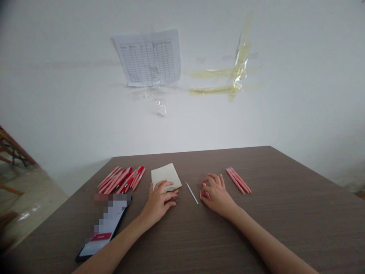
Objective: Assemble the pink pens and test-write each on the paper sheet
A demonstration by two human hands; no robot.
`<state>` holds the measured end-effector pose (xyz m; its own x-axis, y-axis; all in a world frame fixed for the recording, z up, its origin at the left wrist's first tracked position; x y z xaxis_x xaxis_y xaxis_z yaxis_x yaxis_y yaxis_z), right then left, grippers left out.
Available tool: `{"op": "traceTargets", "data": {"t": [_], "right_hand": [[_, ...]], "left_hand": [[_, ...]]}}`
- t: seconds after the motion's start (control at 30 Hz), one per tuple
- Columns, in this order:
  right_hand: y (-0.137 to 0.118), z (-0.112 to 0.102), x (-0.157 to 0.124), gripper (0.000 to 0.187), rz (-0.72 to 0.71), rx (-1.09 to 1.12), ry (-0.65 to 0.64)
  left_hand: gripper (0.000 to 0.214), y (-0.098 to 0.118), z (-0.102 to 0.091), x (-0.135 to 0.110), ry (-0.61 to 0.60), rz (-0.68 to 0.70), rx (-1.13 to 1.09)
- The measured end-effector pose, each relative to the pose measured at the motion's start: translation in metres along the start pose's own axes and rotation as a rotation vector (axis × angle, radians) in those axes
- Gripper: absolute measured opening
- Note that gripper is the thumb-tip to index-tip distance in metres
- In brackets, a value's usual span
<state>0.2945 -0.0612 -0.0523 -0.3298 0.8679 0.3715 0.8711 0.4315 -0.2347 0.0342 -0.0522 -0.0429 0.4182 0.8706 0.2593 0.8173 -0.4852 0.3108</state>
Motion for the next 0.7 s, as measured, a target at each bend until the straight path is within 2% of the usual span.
{"op": "traceTargets", "data": {"t": [0.3, 0.57, 0.7], "right_hand": [[0.002, 0.001, 0.000, 0.004, -0.004, 0.002, 0.013], [-0.001, 0.002, 0.001, 0.005, -0.037, 0.013, 0.025], [-0.003, 0.002, 0.001, 0.006, -0.061, 0.031, 0.015]], "left_hand": [[0.017, 0.002, 0.003, 0.000, 0.091, 0.035, 0.027], [0.011, 0.013, 0.006, 0.000, 0.057, 0.073, -0.032], [0.003, 0.016, 0.011, 0.002, 0.080, 0.055, -0.028]]}}
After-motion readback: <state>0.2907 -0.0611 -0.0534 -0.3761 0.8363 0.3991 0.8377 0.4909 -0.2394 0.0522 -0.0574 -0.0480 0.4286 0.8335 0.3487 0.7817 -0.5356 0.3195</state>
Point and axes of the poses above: each hand's wrist, its own x-axis towards the middle knuckle, its own z-axis out of the palm, y = z × x, the point moved 1 cm from there along x, towards the middle knuckle
